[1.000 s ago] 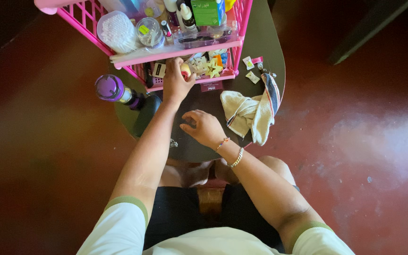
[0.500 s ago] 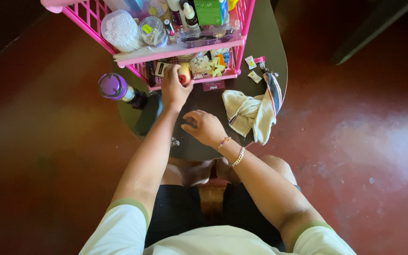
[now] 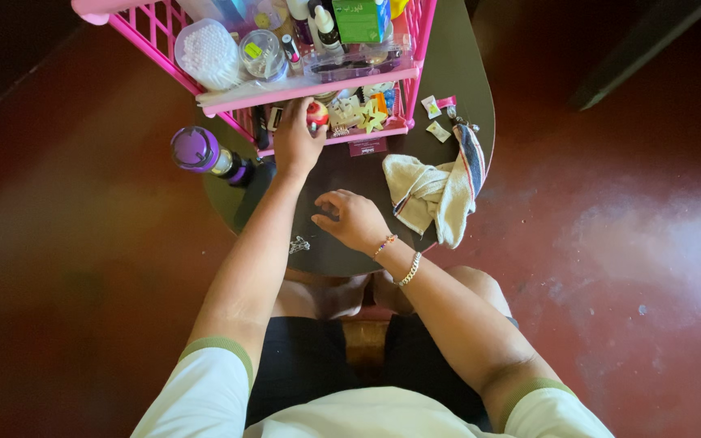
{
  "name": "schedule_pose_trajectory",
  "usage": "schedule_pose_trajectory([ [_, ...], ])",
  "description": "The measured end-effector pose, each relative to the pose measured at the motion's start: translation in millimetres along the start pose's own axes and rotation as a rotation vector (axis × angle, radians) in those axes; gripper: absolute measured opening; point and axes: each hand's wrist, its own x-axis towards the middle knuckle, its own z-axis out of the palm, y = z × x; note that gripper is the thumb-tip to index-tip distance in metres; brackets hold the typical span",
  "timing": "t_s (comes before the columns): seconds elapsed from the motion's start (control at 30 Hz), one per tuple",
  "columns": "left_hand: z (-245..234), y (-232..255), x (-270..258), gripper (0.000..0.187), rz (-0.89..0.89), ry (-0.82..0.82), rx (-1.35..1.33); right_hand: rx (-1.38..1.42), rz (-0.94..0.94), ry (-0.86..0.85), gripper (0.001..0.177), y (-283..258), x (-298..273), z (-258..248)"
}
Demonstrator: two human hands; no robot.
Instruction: The person cleans a white power adapter and a small black object with a white cloth, then moves several small paper slips and a remote control on a table before reaching for items in a pink shelf.
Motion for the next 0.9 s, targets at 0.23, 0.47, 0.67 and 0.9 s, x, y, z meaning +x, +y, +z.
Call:
schedule_pose_trajectory([
  [0.23,-10,17,-10,0.083,0.127,0.111,0.014,-0.003,-0.056,0.023,0.034,2,0,-1],
  [0.47,-74,50,-37,0.045,-0.217,-0.206,-0.061,-0.035,-0.005,0.062,0.029,9,1,-7],
  [0.67,-176,91,-69,0.040,-0.282,-0.417,-0.015,-0.129,-0.057,0.003,0.024,23,0,20],
  [0.9,-101,110,-99,0.027,-0.739,0.220,-1.079,-0.361,-0.185,-0.024,0.018,56,-15,107],
])
